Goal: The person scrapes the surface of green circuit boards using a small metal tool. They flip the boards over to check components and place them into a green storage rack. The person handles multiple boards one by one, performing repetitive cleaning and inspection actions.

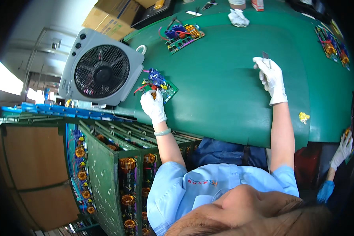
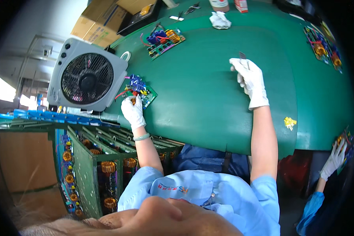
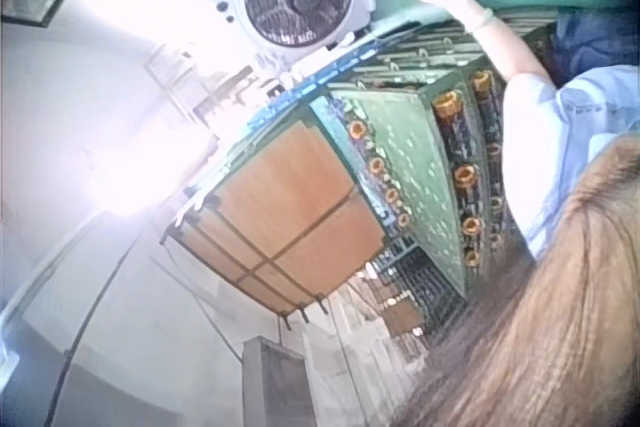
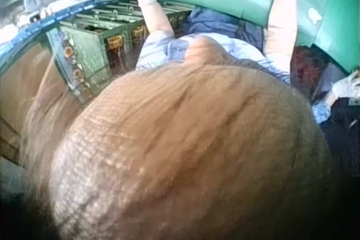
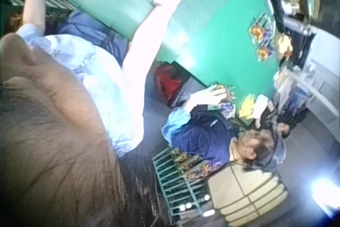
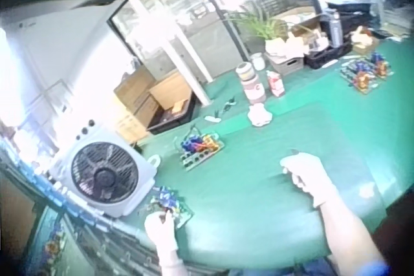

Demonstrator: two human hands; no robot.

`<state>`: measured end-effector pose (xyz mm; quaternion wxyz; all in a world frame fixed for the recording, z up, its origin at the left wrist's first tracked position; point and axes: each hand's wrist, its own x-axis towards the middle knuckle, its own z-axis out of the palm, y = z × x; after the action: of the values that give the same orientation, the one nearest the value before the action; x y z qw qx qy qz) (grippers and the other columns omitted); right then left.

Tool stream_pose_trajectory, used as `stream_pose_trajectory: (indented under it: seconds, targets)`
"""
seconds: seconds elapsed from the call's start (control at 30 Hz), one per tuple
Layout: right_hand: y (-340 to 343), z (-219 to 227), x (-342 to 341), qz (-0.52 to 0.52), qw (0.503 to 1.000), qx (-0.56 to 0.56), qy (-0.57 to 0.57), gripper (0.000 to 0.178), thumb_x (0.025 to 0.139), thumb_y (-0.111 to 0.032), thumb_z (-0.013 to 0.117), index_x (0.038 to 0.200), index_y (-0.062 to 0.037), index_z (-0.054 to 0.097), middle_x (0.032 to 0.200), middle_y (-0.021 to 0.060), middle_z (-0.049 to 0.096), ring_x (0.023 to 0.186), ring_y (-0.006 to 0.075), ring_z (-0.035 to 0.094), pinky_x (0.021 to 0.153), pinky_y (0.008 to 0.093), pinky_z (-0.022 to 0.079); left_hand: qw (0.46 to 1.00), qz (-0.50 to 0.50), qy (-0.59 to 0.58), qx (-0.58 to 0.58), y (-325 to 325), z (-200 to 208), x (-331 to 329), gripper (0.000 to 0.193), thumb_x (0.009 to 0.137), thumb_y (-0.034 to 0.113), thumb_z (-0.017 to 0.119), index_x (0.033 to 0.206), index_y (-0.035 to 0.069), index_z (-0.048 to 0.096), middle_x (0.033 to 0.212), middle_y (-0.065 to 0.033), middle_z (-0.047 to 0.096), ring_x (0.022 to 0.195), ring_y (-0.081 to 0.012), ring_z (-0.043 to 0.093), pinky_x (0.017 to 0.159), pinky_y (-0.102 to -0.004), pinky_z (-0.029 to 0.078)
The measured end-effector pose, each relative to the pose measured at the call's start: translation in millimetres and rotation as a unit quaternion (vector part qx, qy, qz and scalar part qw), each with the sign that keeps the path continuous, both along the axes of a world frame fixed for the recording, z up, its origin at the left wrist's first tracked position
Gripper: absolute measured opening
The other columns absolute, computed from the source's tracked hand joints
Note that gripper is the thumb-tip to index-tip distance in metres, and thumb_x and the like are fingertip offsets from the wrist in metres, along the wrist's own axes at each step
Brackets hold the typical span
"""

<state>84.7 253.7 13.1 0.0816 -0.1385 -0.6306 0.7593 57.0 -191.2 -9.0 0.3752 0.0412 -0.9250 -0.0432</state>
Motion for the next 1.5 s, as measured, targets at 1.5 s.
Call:
stream_pose_trajectory:
  seconds: [1.5]
  targets:
    - [-19,-33,0,0.239,0.955,0.088,0.150,0.039,0.087,-0.011,0.074,0.124,-0.0060,0.066,0.114,0.0026,0.060,0.091,0.0088,0.058,0.073,0.0239,0.050,0.797,-0.445,-0.234,0.333,210,0,95,0.053,0.078,0.015,0.077,0.129,0.016,0.061,0.144,-0.0290,0.045,0.093,-0.0264,0.064,0.084,-0.0355,0.053]
